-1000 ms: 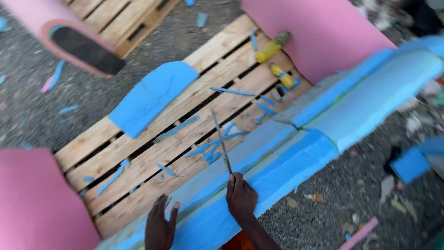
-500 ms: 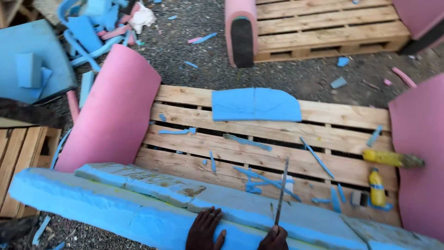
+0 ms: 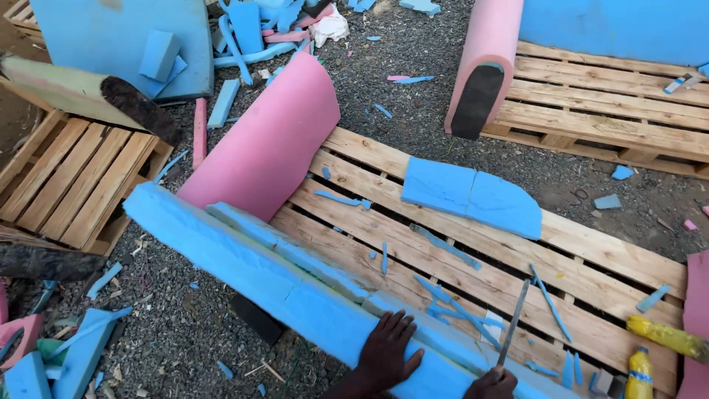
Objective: Trimming and shaping blue upholstery foam using a thin metal blade in a workshop environment.
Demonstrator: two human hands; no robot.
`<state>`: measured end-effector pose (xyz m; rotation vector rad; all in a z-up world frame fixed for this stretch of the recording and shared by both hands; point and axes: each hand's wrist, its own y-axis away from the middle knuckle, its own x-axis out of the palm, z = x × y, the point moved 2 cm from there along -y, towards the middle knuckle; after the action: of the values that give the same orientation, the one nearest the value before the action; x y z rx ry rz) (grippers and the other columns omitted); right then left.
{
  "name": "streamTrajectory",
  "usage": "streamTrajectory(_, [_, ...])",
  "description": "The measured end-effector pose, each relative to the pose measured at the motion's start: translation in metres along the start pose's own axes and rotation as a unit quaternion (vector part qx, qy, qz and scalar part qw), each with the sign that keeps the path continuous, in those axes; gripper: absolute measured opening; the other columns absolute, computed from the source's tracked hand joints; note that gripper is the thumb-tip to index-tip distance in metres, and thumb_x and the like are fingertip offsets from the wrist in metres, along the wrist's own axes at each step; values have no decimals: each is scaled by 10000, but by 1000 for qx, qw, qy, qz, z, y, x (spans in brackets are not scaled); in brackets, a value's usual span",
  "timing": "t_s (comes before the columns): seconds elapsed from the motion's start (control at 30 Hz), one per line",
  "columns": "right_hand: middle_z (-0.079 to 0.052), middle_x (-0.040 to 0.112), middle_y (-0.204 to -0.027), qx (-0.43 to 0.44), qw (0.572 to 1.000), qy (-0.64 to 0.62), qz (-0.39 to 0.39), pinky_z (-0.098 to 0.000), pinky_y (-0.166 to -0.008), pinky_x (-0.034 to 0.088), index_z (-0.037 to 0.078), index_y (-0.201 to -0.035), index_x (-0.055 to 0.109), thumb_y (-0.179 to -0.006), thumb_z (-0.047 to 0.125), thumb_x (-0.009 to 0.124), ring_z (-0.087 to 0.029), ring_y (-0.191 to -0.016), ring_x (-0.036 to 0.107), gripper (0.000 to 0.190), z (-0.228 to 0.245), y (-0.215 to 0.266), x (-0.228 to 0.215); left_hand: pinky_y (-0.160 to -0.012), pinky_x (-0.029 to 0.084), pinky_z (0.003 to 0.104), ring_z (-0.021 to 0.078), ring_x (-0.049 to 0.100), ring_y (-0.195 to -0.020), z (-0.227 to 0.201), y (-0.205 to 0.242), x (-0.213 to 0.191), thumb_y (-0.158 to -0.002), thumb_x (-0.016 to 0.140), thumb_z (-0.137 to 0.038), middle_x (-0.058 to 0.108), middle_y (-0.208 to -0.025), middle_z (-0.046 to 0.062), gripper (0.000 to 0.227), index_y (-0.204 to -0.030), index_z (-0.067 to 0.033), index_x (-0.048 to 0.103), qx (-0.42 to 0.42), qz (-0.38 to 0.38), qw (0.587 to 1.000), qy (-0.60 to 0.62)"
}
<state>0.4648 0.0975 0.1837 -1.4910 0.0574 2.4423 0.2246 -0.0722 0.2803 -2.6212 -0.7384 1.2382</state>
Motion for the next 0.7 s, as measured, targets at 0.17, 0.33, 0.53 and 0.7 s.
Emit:
streamTrajectory(0.17, [-177,881,-1111,15,985,-104,139,-658,-856,566,155,-1335,787,-1370,474,512,-463,-968,794,423,52,-5,-114,-1466,404,647,435,569,-1749,-45,49,-85,-1257,760,-392,703,-1811,189,589,-1716,-24,725,-44,-97,994,-2])
streamTrajectory(0.33, [-118,879,-1099,-16,876,-433,211,-495,-788,619,49,-1798,638,-1291,315,665,-258,-900,770,573,89,51,-221,-1330,552,581,300,721,-1609,-46,212,-194,-1159,752,-455,799,-1739,11,498,-1593,-235,857,-347,-32,936,38])
streamTrajectory(0.53, [-137,1009,-1246,-105,764,-297,563,-456,-909,783,77,-1330,870,-1163,355,746,-313,-1067,952,348,119,209,-313,-1211,685,444,256,917,-1378,-68,272,-266,-1121,801,-690,995,-1499,38,643,-1591,-284,969,-643,1,755,124])
streamTrajectory(0.7, [-72,955,-1231,-212,633,-210,715,-349,-958,750,71,-1544,840,-1327,208,673,-190,-1047,903,306,88,287,-319,-1078,709,520,400,908,-1268,-119,223,-307,-1114,853,-200,912,-1521,239,638,-1696,45,759,-482,-192,725,453])
